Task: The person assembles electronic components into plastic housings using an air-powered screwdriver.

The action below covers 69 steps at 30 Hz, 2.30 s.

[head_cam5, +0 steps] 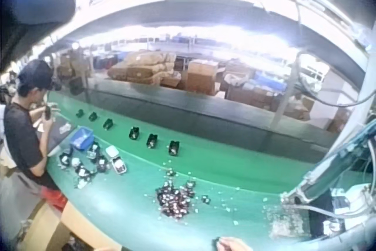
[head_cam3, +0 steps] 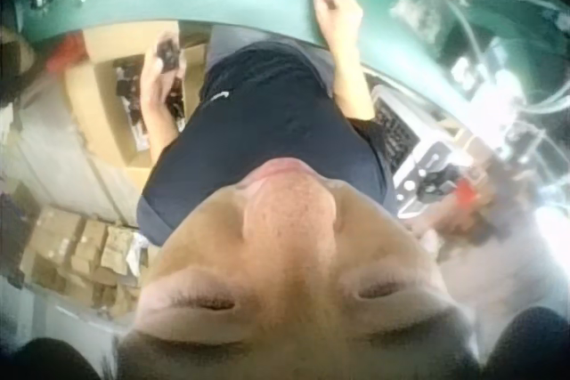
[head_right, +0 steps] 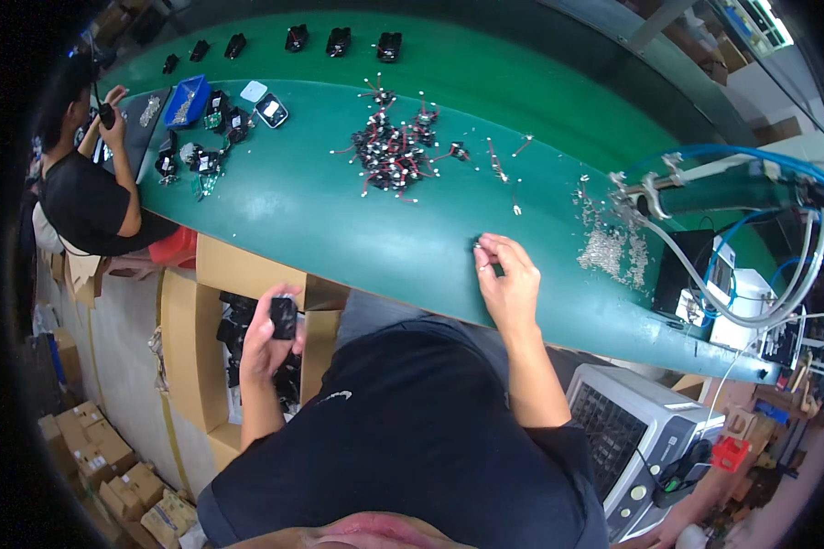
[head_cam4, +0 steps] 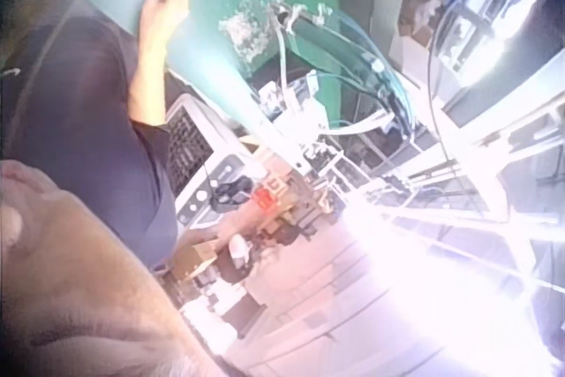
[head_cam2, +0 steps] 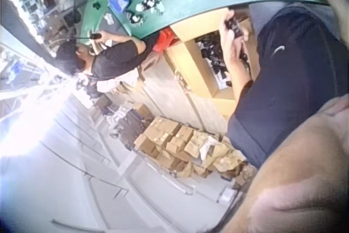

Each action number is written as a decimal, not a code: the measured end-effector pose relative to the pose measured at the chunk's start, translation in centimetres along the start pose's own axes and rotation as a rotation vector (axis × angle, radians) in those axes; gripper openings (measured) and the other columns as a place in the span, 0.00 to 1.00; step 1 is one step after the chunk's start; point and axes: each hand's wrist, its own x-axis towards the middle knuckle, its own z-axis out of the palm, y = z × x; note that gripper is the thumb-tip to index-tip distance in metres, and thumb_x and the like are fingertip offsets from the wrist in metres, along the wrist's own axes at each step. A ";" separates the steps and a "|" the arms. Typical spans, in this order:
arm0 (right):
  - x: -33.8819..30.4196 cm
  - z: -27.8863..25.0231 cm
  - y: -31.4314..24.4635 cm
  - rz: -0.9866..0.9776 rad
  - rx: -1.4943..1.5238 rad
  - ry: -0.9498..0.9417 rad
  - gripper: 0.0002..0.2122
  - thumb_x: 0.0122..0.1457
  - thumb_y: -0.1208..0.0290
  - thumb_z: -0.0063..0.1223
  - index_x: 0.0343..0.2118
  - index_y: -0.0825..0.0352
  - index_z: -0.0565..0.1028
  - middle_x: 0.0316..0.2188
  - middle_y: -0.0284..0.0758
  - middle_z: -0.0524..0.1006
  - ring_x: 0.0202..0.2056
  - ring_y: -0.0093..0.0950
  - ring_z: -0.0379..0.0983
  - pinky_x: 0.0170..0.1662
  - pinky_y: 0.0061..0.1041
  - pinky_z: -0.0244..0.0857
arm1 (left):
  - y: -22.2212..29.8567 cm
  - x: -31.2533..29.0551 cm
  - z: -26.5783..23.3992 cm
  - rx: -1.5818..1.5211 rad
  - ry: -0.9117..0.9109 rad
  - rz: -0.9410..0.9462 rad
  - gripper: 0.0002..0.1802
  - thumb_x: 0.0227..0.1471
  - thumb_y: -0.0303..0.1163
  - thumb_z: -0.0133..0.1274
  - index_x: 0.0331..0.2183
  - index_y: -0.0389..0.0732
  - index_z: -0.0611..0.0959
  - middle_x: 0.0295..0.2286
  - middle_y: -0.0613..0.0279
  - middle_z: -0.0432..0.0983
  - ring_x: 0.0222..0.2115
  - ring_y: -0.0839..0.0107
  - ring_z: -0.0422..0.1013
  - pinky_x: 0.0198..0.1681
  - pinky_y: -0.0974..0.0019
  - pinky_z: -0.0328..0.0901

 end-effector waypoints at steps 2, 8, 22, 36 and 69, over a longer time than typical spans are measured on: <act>0.7 -1.5 -1.8 0.029 0.085 -0.011 0.05 0.56 0.80 0.66 0.35 0.69 0.83 0.41 0.41 0.85 0.38 0.32 0.84 0.40 0.28 0.79 | -1.5 4.0 2.9 0.081 -0.287 0.050 0.54 0.49 0.32 0.67 0.70 0.45 0.55 0.66 0.50 0.58 0.33 0.62 0.75 0.32 0.63 0.69; 0.4 -6.3 -7.8 -0.188 0.216 -0.037 0.07 0.53 0.82 0.68 0.35 0.67 0.83 0.41 0.38 0.85 0.39 0.32 0.84 0.42 0.29 0.78 | -5.0 14.3 16.6 0.525 -0.495 0.039 0.50 0.47 0.17 0.68 0.66 0.46 0.60 0.60 0.54 0.62 0.47 0.63 0.76 0.44 0.61 0.76; -0.2 -5.4 -5.6 -0.172 -0.124 0.044 0.11 0.46 0.83 0.68 0.34 0.67 0.81 0.40 0.34 0.78 0.38 0.36 0.71 0.40 0.34 0.70 | -6.9 17.9 20.9 0.981 -0.576 0.391 0.45 0.42 0.17 0.71 0.61 0.41 0.70 0.55 0.54 0.69 0.46 0.67 0.76 0.36 0.69 0.75; 0.3 -4.9 -5.5 -0.211 -0.198 0.003 0.10 0.45 0.83 0.66 0.31 0.67 0.80 0.37 0.34 0.76 0.38 0.38 0.70 0.41 0.35 0.68 | -6.5 17.2 20.7 1.113 -0.538 0.411 0.46 0.40 0.16 0.70 0.61 0.43 0.71 0.53 0.55 0.70 0.36 0.70 0.75 0.32 0.69 0.72; 9.5 -18.5 -8.0 -0.181 0.209 0.657 0.29 0.75 0.50 0.37 0.59 0.77 0.67 0.43 0.42 0.78 0.39 0.29 0.76 0.46 0.26 0.71 | -11.5 21.1 19.1 1.258 -0.642 0.612 0.48 0.34 0.47 0.78 0.56 0.42 0.77 0.49 0.55 0.76 0.55 0.56 0.71 0.58 0.53 0.59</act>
